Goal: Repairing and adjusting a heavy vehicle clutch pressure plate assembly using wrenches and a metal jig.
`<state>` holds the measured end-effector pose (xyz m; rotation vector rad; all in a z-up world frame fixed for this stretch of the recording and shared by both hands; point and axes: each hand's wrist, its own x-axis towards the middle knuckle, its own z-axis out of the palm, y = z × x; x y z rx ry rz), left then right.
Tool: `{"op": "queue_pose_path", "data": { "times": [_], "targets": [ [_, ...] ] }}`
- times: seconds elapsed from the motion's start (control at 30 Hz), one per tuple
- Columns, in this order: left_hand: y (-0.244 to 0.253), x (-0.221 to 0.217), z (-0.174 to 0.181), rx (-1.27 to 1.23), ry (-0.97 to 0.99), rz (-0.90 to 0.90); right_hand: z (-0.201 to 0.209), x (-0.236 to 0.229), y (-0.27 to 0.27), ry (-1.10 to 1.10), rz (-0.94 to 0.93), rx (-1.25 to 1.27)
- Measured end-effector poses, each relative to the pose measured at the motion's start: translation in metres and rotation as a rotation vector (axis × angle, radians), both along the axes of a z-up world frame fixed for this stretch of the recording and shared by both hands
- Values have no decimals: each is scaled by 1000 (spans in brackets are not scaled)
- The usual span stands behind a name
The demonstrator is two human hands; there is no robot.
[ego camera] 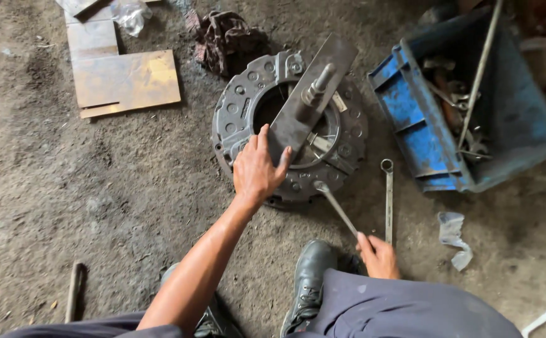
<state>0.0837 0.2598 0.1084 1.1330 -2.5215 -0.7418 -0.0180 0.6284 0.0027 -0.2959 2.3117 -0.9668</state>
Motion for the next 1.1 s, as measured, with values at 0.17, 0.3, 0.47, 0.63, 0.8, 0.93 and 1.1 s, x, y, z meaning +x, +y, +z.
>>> {"op": "queue_pose_path", "data": {
  "times": [0.17,0.3,0.47,0.63,0.8,0.93,1.1],
  "targets": [
    [-2,1,4,-9,1,-1,-83,7,83,-106,-289,-147],
    [0,2,5,-56,56,11,-100,10,105,-155,-463,-230],
    [-1,2,5,-33,19,-28,-70,6,45,-283,-769,-269],
    [-1,1,3,-46,28,-39,-34,-31,20,-55,-734,-350],
    [-3,1,3,31,-64,-34,92,-118,-20,839,-347,-72],
    [1,1,11,38,-83,-39,122,-181,-32,1013,-217,-288],
    [0,1,7,-19,16,-38,99,-126,-49,1061,-155,40]
  ]
}}
